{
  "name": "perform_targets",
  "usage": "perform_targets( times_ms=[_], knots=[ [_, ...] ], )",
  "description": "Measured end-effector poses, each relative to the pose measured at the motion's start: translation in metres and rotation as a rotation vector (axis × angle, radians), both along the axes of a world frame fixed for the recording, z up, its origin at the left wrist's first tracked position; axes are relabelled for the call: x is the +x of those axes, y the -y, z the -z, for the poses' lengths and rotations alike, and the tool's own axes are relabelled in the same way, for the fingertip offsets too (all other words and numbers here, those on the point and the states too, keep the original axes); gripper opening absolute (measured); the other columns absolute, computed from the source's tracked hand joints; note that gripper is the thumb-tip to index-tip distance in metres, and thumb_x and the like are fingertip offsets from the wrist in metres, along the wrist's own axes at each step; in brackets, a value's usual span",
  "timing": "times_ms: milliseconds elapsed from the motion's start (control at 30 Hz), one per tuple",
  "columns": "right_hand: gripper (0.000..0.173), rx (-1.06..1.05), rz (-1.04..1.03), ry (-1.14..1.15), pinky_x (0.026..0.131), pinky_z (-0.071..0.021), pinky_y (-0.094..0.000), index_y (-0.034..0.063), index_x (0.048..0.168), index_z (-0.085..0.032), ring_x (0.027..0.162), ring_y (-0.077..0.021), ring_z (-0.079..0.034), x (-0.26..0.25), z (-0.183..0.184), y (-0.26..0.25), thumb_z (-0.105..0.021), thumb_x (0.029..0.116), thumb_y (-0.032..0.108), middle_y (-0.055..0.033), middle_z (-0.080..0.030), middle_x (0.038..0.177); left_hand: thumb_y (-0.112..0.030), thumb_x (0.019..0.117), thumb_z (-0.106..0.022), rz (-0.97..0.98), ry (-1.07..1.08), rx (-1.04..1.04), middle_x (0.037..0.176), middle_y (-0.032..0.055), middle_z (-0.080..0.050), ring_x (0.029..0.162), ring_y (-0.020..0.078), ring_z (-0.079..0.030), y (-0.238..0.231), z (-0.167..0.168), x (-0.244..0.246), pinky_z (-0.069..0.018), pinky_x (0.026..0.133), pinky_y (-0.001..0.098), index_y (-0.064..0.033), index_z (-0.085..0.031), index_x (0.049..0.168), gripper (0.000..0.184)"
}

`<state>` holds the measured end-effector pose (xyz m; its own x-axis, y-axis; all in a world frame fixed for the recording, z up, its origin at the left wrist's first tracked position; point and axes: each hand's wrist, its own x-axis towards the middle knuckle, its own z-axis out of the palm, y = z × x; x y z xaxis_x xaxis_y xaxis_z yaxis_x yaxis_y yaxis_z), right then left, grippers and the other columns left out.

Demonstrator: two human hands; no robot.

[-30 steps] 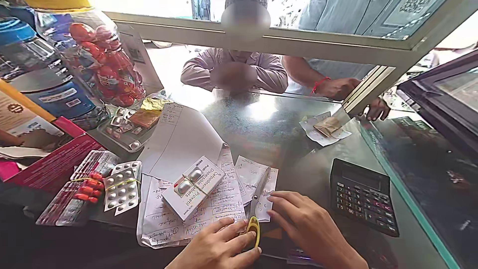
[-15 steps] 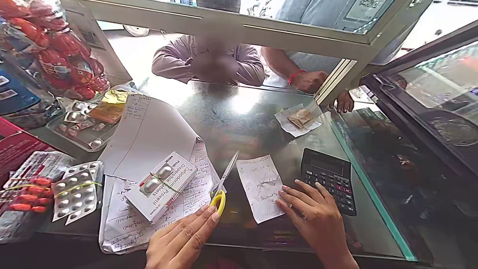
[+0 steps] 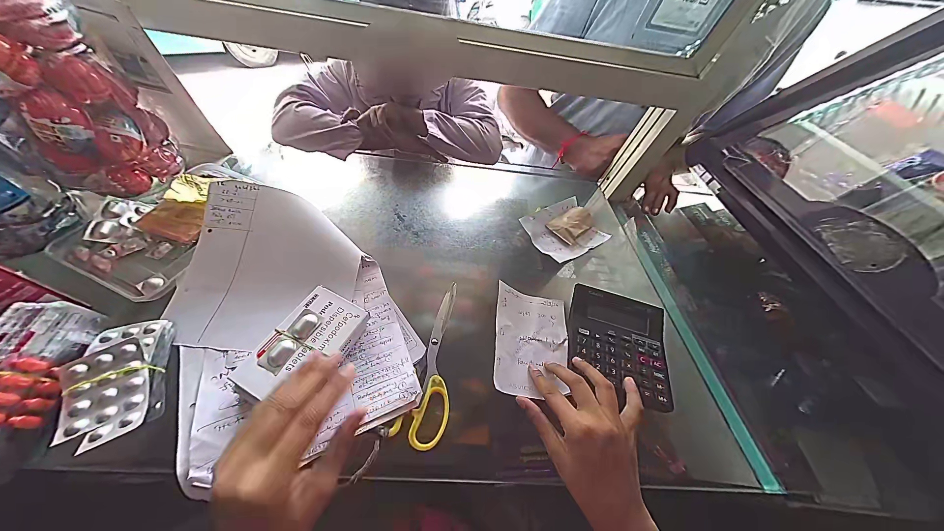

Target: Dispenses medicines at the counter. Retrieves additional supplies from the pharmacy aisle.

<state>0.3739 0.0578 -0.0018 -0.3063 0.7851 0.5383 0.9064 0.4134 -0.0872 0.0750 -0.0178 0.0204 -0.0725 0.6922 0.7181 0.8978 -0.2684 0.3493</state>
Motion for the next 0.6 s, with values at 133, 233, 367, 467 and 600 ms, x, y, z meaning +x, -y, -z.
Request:
perform_targets(
  times_ms=[133,233,367,467,600],
  knots=[
    [0.055,0.009,0.057,-0.008,0.101,-0.0275,-0.0804,0.0120,0.119,-0.078,0.121,-0.0486,-0.061,-0.005,0.001,0.002,-0.048,0.0999,0.054,-0.0149,-0.073,0.120,-0.069,0.0877,-0.051,-0.327,-0.015,-0.352,0.148,0.0349,-0.046,0.136,0.0567,-0.045,-0.010,0.001,-0.027,-0.0361,0.109,0.0672,0.0068,-0.048,0.147,0.096],
    [0.051,0.040,-0.016,-0.074,0.104,-0.0309,-0.0744,0.0093,0.121,-0.076,0.123,-0.0452,-0.061,-0.015,-0.004,0.009,-0.050,0.1021,0.049,-0.0162,-0.071,0.122,-0.055,0.0821,-0.064,-0.351,0.019,-0.352,0.136,0.0365,-0.054,0.122,0.0599,-0.052,-0.016,0.006,-0.031,-0.0402,0.098,0.0708,0.0067,-0.052,0.143,0.087],
    [0.037,0.017,-0.393,-0.311,0.115,-0.0325,-0.0482,0.0158,0.121,-0.072,0.128,-0.0228,-0.058,-0.039,-0.014,0.024,-0.048,0.1060,0.041,-0.0062,-0.070,0.124,-0.052,0.0778,-0.069,-0.413,0.053,-0.220,0.126,0.0374,-0.059,0.113,0.0571,-0.055,-0.012,-0.001,-0.019,-0.0423,0.095,0.0653,0.0078,-0.054,0.139,0.087],
    [0.057,-0.181,-0.690,-0.599,0.107,-0.0453,-0.0238,-0.0042,0.133,-0.060,0.124,-0.0153,-0.060,-0.061,-0.021,0.029,-0.058,0.1022,0.044,-0.0178,-0.065,0.131,-0.057,0.0805,-0.076,-0.226,0.101,-0.068,0.131,0.0234,-0.062,0.121,0.0282,-0.059,0.021,-0.015,-0.006,-0.0459,0.104,0.0379,0.0028,-0.053,0.140,0.087],
    [0.104,-0.616,-1.010,-1.077,0.114,-0.0420,-0.0213,-0.0167,0.152,-0.021,0.137,-0.0040,-0.050,-0.082,-0.024,0.038,-0.082,0.0858,0.034,-0.0222,-0.047,0.152,-0.046,0.0808,-0.082,0.155,0.284,-0.097,0.141,-0.0103,-0.052,0.134,0.0032,-0.048,0.048,-0.018,0.028,-0.0419,0.112,0.0228,-0.0268,-0.051,0.139,0.069]
  ],
)
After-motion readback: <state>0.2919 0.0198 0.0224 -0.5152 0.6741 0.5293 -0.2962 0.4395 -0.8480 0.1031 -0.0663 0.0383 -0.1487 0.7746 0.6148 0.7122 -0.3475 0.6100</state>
